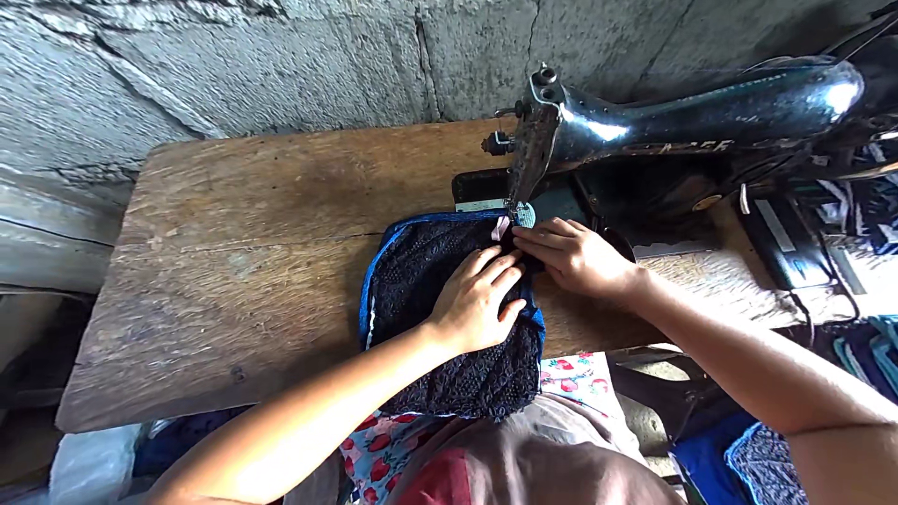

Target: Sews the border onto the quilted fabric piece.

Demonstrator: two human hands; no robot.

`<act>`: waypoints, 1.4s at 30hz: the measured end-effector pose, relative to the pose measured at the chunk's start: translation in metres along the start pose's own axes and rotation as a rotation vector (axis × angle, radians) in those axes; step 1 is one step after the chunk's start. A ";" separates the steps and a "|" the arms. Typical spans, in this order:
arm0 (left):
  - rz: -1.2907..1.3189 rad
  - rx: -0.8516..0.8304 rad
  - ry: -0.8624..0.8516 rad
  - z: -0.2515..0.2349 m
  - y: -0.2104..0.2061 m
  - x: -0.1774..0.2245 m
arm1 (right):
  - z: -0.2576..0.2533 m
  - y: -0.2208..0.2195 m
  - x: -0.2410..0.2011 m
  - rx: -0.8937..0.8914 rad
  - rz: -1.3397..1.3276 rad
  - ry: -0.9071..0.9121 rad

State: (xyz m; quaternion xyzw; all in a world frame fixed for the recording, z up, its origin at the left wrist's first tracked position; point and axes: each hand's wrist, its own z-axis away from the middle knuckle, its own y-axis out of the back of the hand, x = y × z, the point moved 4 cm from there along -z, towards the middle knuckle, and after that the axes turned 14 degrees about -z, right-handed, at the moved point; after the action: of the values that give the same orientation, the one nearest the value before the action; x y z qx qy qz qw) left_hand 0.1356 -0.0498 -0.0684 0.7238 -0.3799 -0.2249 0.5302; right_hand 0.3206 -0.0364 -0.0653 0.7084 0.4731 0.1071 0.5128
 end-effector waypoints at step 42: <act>-0.012 0.020 -0.029 -0.022 -0.007 -0.022 | 0.015 0.037 -0.003 0.078 0.084 -0.005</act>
State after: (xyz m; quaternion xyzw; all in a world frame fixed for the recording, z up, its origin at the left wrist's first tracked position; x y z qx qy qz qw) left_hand 0.1407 -0.0181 -0.0692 0.7280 -0.3854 -0.2348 0.5161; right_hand 0.3492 -0.0491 -0.0404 0.7474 0.4455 0.1082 0.4809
